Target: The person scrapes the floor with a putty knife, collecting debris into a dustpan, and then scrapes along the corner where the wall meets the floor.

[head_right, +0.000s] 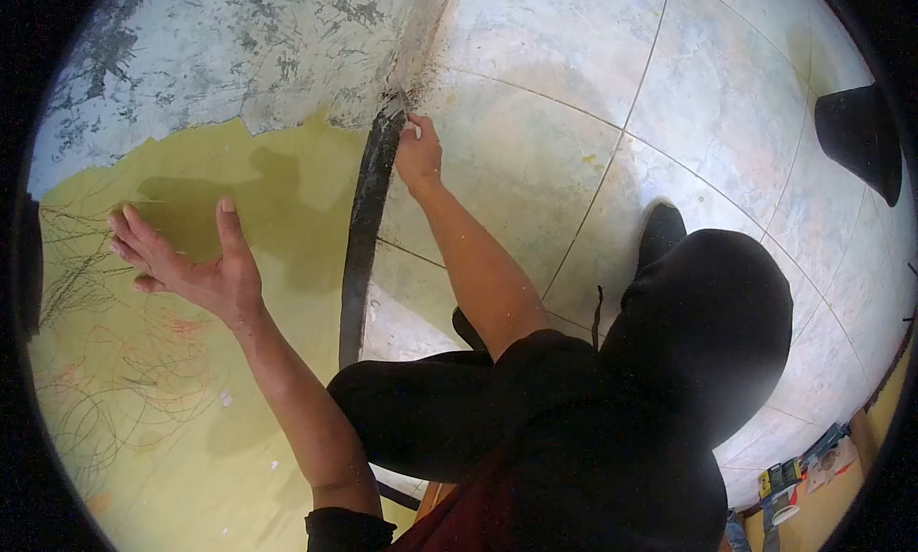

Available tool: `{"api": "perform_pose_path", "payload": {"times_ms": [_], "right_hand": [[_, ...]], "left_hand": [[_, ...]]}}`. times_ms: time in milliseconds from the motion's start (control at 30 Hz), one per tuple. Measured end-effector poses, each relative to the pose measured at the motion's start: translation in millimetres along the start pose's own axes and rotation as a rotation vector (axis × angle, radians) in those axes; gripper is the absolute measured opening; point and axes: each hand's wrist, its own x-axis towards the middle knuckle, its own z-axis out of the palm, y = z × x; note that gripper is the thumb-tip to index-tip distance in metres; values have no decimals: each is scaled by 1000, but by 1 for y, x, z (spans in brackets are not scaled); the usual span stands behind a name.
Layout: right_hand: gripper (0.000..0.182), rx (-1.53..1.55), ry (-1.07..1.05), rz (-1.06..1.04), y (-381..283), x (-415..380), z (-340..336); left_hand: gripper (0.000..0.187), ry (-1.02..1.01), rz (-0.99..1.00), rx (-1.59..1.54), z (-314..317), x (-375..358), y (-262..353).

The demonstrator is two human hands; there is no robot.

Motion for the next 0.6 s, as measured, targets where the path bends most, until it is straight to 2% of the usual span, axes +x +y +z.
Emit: {"api": "perform_pose_path", "payload": {"times_ms": [167, 233, 333, 433, 533, 600], "right_hand": [[31, 26, -69, -55, 6, 15, -3], [32, 182, -159, 122, -17, -3, -16], [33, 253, -242, 183, -22, -3, -27], [33, 216, -240, 145, -20, 4, -24], [31, 295, -224, 202, -26, 25, -26], [31, 242, -232, 177, -21, 10, -20]], "left_hand": [[87, 28, -11, -22, 6, 1, 5], [87, 32, -15, 1, 7, 2, 5], [86, 48, -28, -13, 12, 2, 5], [85, 80, 12, -53, 14, 6, 5], [85, 69, -33, -5, 12, 3, 6], [87, 70, -17, 42, 12, 4, 5]]}}
